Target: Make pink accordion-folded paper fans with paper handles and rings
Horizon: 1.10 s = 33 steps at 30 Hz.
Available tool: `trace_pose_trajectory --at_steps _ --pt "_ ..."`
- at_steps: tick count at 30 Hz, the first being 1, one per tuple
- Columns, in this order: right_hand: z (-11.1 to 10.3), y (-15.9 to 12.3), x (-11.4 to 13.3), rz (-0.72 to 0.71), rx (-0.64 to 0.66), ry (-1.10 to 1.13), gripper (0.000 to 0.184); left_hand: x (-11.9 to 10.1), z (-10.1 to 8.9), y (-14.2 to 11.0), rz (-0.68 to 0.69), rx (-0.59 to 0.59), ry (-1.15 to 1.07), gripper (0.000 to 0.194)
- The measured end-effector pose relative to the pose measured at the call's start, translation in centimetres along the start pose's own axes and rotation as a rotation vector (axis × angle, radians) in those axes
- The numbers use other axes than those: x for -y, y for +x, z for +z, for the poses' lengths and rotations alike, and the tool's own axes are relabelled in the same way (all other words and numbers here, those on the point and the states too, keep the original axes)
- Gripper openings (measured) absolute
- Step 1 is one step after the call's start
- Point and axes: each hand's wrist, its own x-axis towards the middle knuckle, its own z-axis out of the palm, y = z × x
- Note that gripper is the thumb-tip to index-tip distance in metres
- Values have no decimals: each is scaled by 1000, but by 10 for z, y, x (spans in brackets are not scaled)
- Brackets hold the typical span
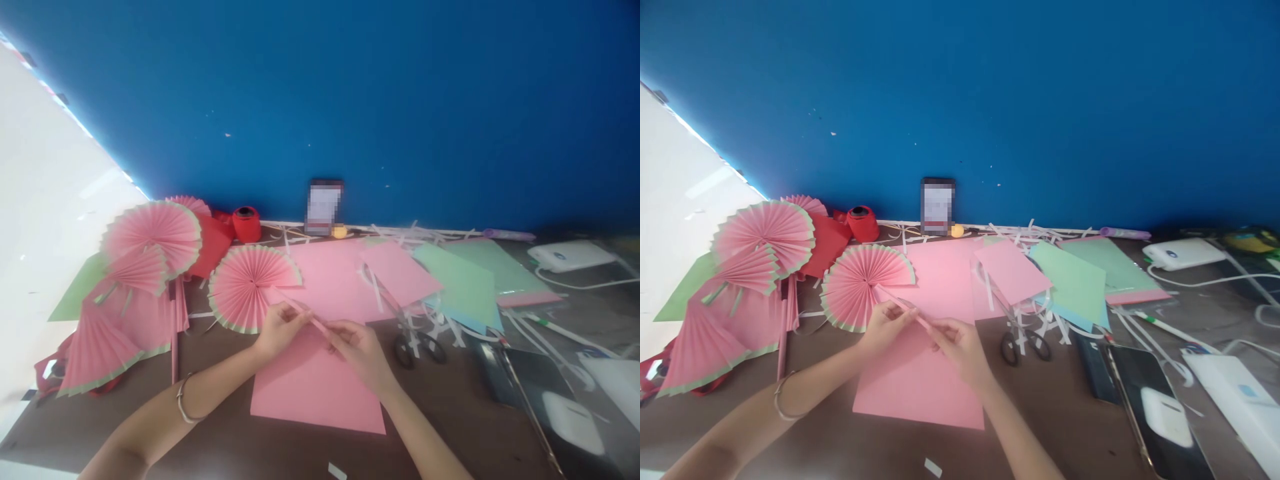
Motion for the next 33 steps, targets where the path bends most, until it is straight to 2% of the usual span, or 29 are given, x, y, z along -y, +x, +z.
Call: trace_pose_trajectory --at_steps 3,10,16,20,25,33 --pt "-2 2 -3 20 26 -5 35 2 0 1 -24 -50 -16 27" --pt "-3 6 -4 14 55 6 32 4 4 0 -70 -22 -131 26" --pt "-5 6 -3 34 62 38 34 5 -1 3 -128 -59 -189 39" --pt "-10 6 -5 56 103 37 34 10 -7 7 -116 -112 -250 36" --pt "-14 5 -6 57 136 23 30 11 -12 9 -143 -82 -299 33" --pt "-21 7 -13 64 144 19 28 6 -15 12 -163 -106 -399 32"
